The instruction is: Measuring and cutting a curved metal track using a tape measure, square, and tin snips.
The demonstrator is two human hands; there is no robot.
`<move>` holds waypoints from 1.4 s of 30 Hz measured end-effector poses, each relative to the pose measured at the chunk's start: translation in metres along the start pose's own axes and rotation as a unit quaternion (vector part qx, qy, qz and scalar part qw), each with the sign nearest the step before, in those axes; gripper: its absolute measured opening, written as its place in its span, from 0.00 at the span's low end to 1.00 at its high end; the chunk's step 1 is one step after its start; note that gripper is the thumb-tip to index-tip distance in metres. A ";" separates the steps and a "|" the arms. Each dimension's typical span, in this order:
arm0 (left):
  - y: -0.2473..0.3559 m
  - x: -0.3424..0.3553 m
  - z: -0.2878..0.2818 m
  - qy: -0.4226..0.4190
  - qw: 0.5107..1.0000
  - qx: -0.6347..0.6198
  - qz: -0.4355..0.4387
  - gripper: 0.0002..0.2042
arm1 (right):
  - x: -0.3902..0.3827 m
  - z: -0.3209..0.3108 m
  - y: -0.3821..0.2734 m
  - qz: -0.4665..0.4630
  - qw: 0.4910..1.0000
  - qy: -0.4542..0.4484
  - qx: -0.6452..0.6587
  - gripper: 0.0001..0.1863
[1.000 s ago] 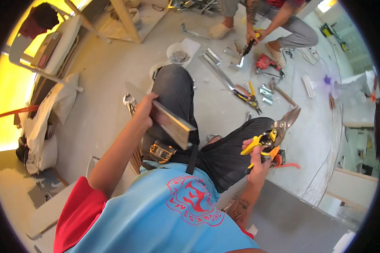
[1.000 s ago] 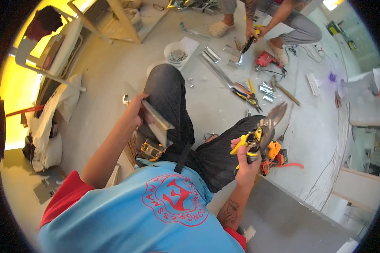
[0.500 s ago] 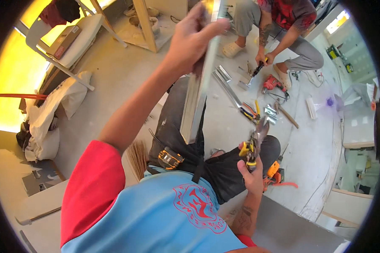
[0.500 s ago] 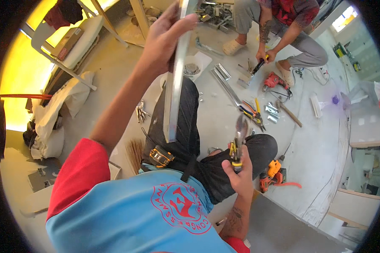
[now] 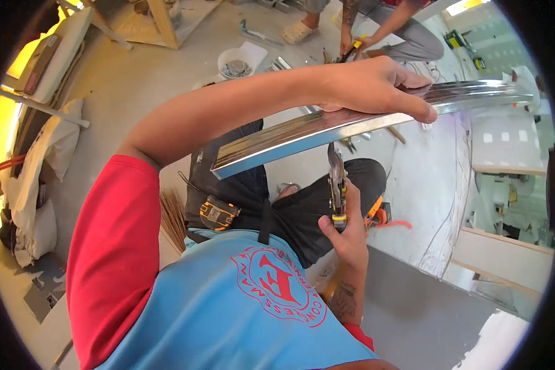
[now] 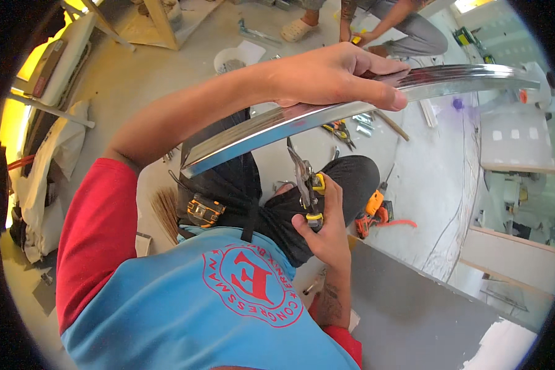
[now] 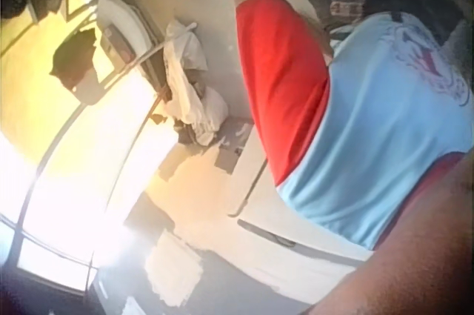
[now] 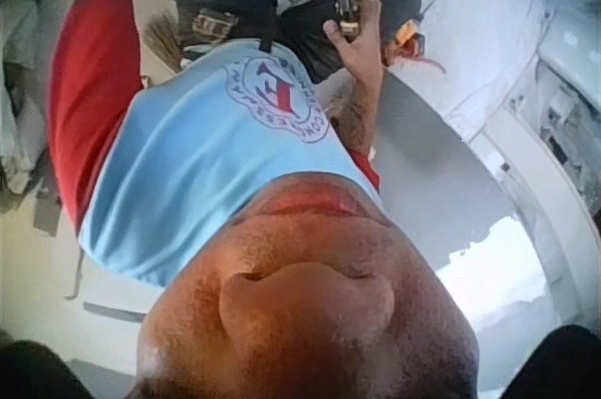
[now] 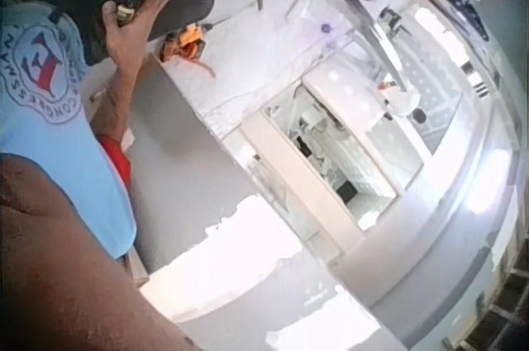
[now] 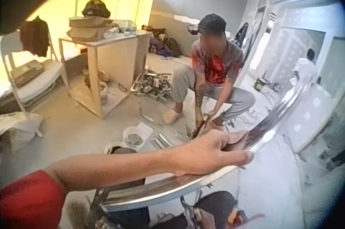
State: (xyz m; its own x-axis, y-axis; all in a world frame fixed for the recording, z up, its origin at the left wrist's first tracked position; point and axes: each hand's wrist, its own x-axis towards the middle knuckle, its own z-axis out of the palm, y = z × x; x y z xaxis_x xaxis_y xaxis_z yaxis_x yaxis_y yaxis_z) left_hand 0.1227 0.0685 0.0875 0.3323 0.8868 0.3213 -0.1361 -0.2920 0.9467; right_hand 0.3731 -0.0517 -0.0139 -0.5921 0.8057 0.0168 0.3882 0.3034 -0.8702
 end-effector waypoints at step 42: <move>-0.034 0.015 0.021 -0.101 0.994 0.031 -0.027 0.41 | -0.002 0.020 0.016 0.048 0.997 0.065 -0.018 0.16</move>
State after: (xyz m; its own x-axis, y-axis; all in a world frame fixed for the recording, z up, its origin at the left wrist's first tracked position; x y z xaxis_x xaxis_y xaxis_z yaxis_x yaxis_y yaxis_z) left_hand 0.1525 0.0845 0.0607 0.5193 0.8131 0.2628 -0.0580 -0.2734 0.9602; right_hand 0.3664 -0.0587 -0.0380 -0.4551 0.8904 -0.0004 0.4650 0.2373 -0.8529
